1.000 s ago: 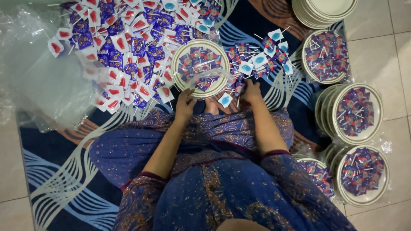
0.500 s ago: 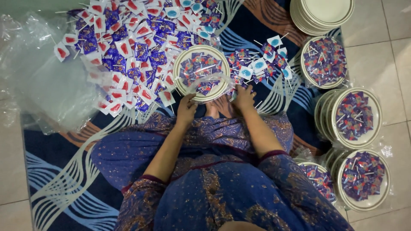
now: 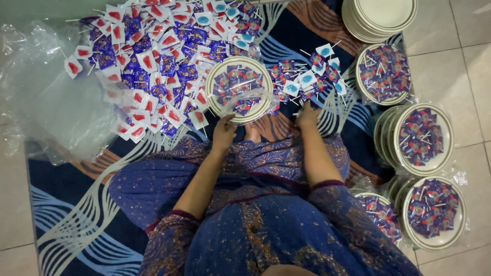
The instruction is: The person picks up a plate, places several small packets onto it, and slides the plate into a plastic bag. They then continue to arrange more packets onto subsequent plates from a pile and stack the finished items.
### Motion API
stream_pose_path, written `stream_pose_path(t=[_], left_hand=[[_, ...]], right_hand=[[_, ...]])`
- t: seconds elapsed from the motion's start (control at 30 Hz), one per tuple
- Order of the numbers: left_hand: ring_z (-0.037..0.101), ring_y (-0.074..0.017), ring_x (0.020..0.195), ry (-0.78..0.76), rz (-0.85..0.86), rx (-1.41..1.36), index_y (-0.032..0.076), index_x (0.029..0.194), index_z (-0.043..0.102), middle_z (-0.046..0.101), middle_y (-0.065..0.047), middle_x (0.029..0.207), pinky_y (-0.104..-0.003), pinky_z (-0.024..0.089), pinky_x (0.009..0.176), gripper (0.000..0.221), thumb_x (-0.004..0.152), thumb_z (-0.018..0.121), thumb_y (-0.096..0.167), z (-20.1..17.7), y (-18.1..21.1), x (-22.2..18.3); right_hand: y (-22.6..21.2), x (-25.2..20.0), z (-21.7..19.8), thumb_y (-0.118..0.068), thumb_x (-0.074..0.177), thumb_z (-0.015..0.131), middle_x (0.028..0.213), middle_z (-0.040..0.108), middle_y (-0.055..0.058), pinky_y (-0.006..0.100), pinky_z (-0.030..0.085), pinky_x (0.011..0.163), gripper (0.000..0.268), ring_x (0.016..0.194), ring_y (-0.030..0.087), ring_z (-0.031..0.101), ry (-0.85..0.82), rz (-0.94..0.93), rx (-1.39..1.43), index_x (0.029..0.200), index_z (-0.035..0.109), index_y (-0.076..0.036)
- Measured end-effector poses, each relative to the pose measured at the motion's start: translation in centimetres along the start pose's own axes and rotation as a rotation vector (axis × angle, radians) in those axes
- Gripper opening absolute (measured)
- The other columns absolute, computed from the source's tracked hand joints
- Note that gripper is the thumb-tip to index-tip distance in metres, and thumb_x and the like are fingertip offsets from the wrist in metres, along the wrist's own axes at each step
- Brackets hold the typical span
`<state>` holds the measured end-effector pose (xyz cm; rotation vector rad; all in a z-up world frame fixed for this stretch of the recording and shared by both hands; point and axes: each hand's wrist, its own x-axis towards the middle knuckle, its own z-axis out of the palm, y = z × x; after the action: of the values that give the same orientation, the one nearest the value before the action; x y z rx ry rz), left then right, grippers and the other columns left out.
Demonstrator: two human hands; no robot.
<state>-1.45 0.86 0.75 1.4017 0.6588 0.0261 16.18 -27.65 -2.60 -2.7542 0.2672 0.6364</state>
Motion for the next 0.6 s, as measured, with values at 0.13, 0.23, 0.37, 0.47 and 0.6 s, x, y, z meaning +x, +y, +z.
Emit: stream_pose_path(t=[0.13, 0.23, 0.37, 0.47, 0.6], left_hand=[[0.065, -0.033, 0.106, -0.014, 0.017, 0.015, 0.01, 0.133, 0.066, 0.056, -0.022, 0.123, -0.039, 0.064, 0.08, 0.047, 0.087, 0.067, 0.007, 1.0, -2.2, 0.9], [0.063, -0.0376, 0.115, -0.024, 0.022, 0.018, 0.008, 0.134, 0.066, 0.052, -0.025, 0.131, -0.045, 0.062, 0.084, 0.046, 0.087, 0.066, 0.007, 0.0, -0.5, -0.2], [0.059, -0.0395, 0.123, -0.009, 0.008, -0.028, 0.006, 0.136, 0.062, 0.047, -0.025, 0.139, -0.05, 0.058, 0.092, 0.046, 0.09, 0.065, 0.007, -0.6, -0.9, -0.3], [0.062, -0.034, 0.119, -0.034, 0.011, -0.031, 0.01, 0.135, 0.066, 0.051, -0.022, 0.138, -0.047, 0.06, 0.087, 0.046, 0.089, 0.067, 0.008, -0.4, -1.9, 0.2], [0.063, -0.0302, 0.112, -0.023, -0.012, -0.103, 0.008, 0.133, 0.066, 0.058, -0.021, 0.128, -0.049, 0.059, 0.088, 0.043, 0.09, 0.068, 0.01, 0.6, 0.5, -1.1]], right_hand=[[-2.8, -1.2, 0.7, -0.001, 0.091, 0.068, 0.147, 0.027, 0.027, 0.061, 0.043, 0.11, 0.044, 0.124, 0.065, 0.045, 0.208, 0.008, 0.209, 0.128, 0.053, -0.019], [-4.0, -2.6, -0.1, -0.004, 0.097, 0.061, 0.147, 0.028, 0.022, 0.064, 0.044, 0.107, 0.036, 0.124, 0.063, 0.046, 0.204, 0.027, 0.14, 0.127, 0.05, -0.021], [-4.1, -2.9, -0.8, -0.014, 0.104, 0.056, 0.148, 0.029, 0.018, 0.066, 0.046, 0.102, 0.03, 0.126, 0.06, 0.047, 0.165, 0.052, 0.126, 0.129, 0.047, -0.028], [-2.8, -1.6, -0.6, -0.009, 0.105, 0.052, 0.143, 0.036, 0.019, 0.058, 0.05, 0.107, 0.024, 0.12, 0.058, 0.053, 0.262, 0.072, 0.248, 0.125, 0.046, -0.022], [-4.1, -1.2, -2.6, -0.059, 0.097, 0.056, 0.147, 0.047, 0.022, 0.046, 0.035, 0.121, 0.061, 0.133, 0.041, 0.055, 0.331, 0.371, 1.068, 0.139, 0.039, -0.018]])
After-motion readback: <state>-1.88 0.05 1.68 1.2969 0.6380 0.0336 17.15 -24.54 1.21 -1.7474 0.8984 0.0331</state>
